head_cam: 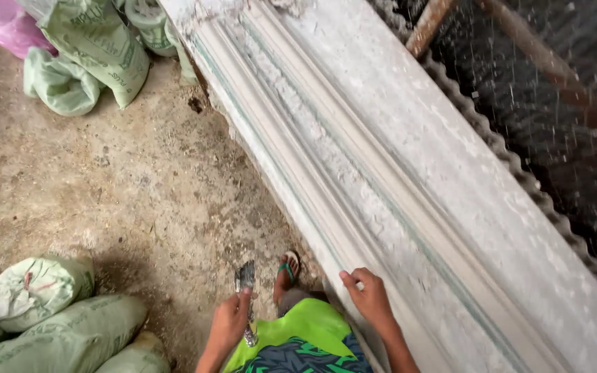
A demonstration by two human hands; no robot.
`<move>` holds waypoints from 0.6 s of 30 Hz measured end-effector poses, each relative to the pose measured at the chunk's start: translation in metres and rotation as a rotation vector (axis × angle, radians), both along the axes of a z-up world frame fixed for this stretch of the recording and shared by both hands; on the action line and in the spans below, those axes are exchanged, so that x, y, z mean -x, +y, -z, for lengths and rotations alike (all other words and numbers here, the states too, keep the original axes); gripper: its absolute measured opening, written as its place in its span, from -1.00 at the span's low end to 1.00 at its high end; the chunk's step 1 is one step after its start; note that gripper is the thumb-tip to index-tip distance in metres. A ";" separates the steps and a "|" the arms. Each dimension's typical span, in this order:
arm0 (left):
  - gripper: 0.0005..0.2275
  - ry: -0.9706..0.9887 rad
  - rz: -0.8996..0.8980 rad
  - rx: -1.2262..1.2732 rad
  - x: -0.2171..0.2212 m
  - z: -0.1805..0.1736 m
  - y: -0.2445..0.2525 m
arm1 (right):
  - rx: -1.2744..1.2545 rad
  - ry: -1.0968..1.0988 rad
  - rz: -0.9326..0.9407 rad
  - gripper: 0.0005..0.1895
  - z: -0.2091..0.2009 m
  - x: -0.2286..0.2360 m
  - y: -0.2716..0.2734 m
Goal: The person scrapes a white powdery substance from a long, grooved white panel using a metal scraper. They repeatedly move the scraper along the grooves to remove the residue, occasionally repositioning their hands and the tool.
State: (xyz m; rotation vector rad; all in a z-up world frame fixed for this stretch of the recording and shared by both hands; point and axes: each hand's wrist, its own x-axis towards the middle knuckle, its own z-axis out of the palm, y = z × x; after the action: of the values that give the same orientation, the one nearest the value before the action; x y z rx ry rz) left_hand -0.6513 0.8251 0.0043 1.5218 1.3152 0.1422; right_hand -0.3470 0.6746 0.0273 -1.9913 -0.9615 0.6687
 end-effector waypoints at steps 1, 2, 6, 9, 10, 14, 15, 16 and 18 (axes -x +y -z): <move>-0.52 0.035 0.017 0.016 -0.017 -0.018 0.029 | -0.045 0.037 -0.047 -0.59 -0.011 -0.006 0.029; -0.52 0.073 0.041 0.032 -0.032 -0.036 0.059 | -0.093 0.077 -0.086 -0.51 -0.020 -0.009 0.057; -0.54 -0.140 0.130 -0.012 -0.102 -0.055 0.153 | 0.083 0.377 -0.221 -0.36 -0.085 -0.016 0.163; -0.56 -0.061 0.130 0.095 -0.174 -0.093 0.208 | 0.326 0.276 -0.391 -0.12 -0.125 -0.024 0.236; -0.58 -0.150 0.111 0.170 -0.194 -0.098 0.222 | 0.285 0.286 -0.400 -0.13 -0.120 -0.026 0.254; -0.52 -0.236 0.322 0.231 -0.259 -0.109 0.295 | 0.333 0.116 -0.208 -0.27 -0.096 -0.059 0.317; -0.52 -0.220 0.351 0.250 -0.271 -0.109 0.321 | 0.342 0.137 -0.178 -0.27 -0.093 -0.076 0.334; -0.52 -0.270 0.486 0.149 -0.282 -0.110 0.345 | 0.326 0.076 -0.082 -0.36 -0.093 -0.091 0.349; -0.49 -0.323 0.653 0.073 -0.312 -0.127 0.397 | 0.329 0.026 0.050 -0.43 -0.106 -0.121 0.388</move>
State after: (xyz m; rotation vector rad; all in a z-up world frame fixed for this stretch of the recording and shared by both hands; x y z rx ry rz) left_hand -0.3392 1.2221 0.1311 1.7054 0.5255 -0.0768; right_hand -0.2255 1.0630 0.1335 -2.2777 -0.8238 0.8681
